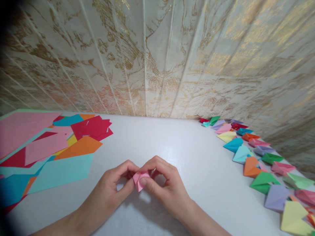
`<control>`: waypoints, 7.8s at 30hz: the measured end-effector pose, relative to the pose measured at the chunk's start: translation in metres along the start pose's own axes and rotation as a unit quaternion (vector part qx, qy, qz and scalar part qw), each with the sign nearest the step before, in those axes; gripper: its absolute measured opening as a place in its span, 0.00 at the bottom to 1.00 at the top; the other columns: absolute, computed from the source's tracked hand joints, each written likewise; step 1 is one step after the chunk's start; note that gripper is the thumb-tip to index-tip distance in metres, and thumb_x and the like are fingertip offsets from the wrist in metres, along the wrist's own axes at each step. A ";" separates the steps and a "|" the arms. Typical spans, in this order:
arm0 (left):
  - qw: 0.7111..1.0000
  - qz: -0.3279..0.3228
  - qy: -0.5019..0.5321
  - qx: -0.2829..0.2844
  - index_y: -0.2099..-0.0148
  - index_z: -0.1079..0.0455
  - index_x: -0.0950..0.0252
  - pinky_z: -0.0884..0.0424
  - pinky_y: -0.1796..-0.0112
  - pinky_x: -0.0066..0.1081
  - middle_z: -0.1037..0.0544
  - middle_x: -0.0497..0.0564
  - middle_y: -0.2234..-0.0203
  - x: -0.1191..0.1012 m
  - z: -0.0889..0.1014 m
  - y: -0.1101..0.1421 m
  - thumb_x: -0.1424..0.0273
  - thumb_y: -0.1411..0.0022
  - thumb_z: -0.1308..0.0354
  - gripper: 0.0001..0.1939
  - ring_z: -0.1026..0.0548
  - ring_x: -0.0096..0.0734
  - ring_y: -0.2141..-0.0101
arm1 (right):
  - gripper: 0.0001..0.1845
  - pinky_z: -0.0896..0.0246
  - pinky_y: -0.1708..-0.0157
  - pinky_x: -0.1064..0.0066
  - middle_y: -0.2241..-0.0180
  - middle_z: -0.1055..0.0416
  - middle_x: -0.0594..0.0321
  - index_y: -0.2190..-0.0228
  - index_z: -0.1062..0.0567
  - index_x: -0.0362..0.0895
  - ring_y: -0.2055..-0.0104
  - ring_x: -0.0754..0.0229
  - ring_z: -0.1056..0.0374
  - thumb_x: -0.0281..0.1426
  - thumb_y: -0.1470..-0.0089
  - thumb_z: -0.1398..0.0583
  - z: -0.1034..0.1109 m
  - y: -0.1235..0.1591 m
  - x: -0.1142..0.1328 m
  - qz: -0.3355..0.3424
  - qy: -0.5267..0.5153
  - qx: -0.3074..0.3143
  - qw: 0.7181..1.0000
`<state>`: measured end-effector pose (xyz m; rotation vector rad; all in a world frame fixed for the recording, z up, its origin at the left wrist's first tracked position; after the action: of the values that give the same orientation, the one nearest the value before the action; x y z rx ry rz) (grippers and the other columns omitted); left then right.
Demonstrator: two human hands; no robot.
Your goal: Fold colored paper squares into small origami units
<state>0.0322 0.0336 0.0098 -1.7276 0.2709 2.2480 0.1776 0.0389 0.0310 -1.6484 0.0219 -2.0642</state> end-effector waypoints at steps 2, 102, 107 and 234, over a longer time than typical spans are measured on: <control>1.000 0.002 -0.002 0.004 0.63 0.29 0.60 0.34 0.65 0.26 0.24 0.43 0.71 0.000 0.000 0.001 0.68 0.31 0.46 0.07 0.27 0.28 0.69 | 0.11 0.36 0.66 0.70 0.69 0.28 0.62 0.65 0.21 0.46 0.67 0.60 0.31 0.39 0.37 0.39 -0.001 0.000 -0.002 -0.013 -0.002 -0.001 1.000; 0.988 0.080 0.127 -0.036 0.67 0.31 0.62 0.38 0.62 0.28 0.30 0.46 0.67 0.005 0.010 -0.003 0.58 0.30 0.50 0.17 0.33 0.33 0.64 | 0.14 0.35 0.48 0.54 0.47 0.33 0.55 0.58 0.23 0.49 0.46 0.50 0.41 0.22 0.39 0.44 -0.001 0.006 0.021 0.176 0.336 -0.015 0.925; 0.984 0.093 0.149 -0.028 0.72 0.35 0.62 0.40 0.64 0.30 0.32 0.46 0.71 0.010 0.006 -0.002 0.55 0.30 0.49 0.21 0.37 0.32 0.68 | 0.17 0.36 0.46 0.56 0.46 0.32 0.52 0.58 0.22 0.47 0.44 0.50 0.41 0.20 0.41 0.45 -0.004 0.009 0.031 0.246 0.393 0.000 0.886; 0.994 -0.021 0.058 -0.092 0.46 0.38 0.55 0.32 0.55 0.33 0.28 0.48 0.53 -0.004 0.013 0.007 0.63 0.28 0.49 0.10 0.27 0.33 0.57 | 0.09 0.29 0.61 0.65 0.53 0.34 0.56 0.63 0.22 0.46 0.60 0.59 0.30 0.22 0.38 0.42 0.004 0.004 0.014 0.144 0.186 -0.018 0.972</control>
<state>0.0190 0.0307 0.0164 -1.9401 0.0522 2.2066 0.1810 0.0311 0.0434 -1.1731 0.4038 -2.1176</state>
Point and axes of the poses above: each hand's wrist, its own y-axis away from the middle knuckle, its own z-axis out of the back of the hand, x = y × z, the point moved 6 cm from there along -y, towards the middle knuckle
